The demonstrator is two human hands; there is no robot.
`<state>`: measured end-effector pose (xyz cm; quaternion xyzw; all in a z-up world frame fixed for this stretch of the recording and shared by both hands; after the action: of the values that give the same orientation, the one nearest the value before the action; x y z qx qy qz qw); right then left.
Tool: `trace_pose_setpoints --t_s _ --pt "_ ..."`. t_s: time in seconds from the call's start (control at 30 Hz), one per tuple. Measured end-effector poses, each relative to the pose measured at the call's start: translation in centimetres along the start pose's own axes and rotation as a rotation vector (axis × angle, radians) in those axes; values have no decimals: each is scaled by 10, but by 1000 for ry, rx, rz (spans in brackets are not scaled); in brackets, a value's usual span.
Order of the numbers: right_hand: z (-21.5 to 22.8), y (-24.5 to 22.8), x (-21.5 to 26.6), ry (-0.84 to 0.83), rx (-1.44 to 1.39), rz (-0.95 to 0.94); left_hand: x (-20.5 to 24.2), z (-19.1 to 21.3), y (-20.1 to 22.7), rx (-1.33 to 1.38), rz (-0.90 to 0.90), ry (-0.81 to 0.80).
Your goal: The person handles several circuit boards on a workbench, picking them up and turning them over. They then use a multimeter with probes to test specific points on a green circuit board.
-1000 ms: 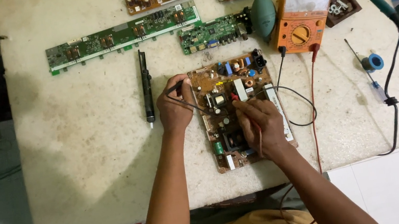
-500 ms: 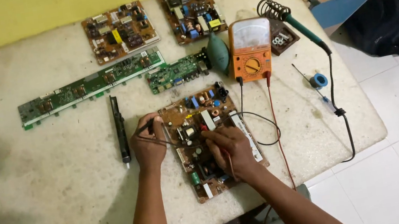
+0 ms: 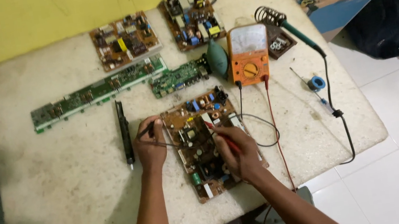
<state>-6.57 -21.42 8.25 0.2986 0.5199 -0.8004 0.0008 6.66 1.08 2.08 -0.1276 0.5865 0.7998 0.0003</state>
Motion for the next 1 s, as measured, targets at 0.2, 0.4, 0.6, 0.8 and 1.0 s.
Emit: trace_pose_setpoints --t_s 0.2,0.4,0.6,0.8,1.0 --pt "122 24 8 277 189 -268 53 -61 56 -19 -153 -158" --pt "245 145 29 145 825 -414 148 -241 155 -331 -534 -755" --pt "232 125 18 70 797 -370 170 -283 149 -651 -343 -1028" --pt "235 141 7 -19 839 -301 182 -317 124 -621 -443 -853" --pt "227 116 12 -57 742 -553 165 -224 167 -439 -331 -907"
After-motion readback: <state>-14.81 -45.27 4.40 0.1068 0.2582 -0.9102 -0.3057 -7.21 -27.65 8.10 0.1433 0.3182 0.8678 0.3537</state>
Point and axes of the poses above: each hand's wrist, its own x-axis away from the middle knuckle, its own z-axis out of the back of the hand, y = z × x, the point moved 7 cm from there along -x, towards the middle knuckle, and after that the axes turned 2 degrees about z, right-handed, at the moved point
